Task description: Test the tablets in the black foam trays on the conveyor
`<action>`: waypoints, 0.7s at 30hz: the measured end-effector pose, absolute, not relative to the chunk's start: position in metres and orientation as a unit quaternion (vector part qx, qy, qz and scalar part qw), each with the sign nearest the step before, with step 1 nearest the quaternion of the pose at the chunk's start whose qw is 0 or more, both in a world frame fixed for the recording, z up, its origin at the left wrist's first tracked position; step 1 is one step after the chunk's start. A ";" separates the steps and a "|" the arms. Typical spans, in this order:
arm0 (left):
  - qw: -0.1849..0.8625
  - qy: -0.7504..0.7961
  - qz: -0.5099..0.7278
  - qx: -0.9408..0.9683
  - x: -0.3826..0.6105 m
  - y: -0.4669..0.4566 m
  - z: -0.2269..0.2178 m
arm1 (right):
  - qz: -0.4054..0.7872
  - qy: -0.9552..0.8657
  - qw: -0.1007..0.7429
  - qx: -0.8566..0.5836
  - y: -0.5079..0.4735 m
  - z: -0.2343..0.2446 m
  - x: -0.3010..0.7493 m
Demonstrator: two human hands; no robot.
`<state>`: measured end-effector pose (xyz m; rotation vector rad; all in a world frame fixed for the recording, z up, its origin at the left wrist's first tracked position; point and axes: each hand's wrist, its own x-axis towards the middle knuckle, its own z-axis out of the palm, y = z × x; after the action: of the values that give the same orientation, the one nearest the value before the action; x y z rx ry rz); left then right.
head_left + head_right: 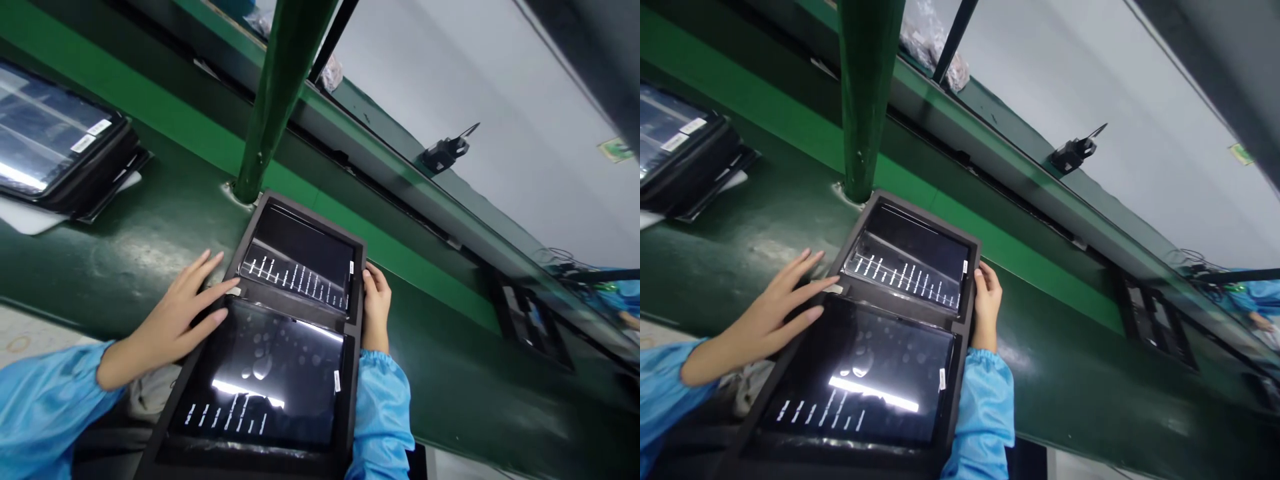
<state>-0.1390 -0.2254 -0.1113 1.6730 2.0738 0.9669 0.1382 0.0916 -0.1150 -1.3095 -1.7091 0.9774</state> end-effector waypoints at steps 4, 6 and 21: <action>0.092 0.706 0.251 0.655 -0.157 -0.185 -0.112 | 0.383 -0.667 0.377 -0.515 0.093 -0.115 0.139; 0.091 0.699 0.238 0.668 -0.160 -0.177 -0.110 | 0.385 -0.666 0.377 -0.516 0.093 -0.116 0.140; 0.266 0.737 0.286 0.552 -0.108 -0.285 -0.122 | 0.402 -0.658 0.382 -0.509 0.094 -0.120 0.139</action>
<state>-0.1084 -0.2854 -0.1220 1.4907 1.9902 0.7720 0.1392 0.0944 -0.1201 -1.2983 -1.6795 1.0267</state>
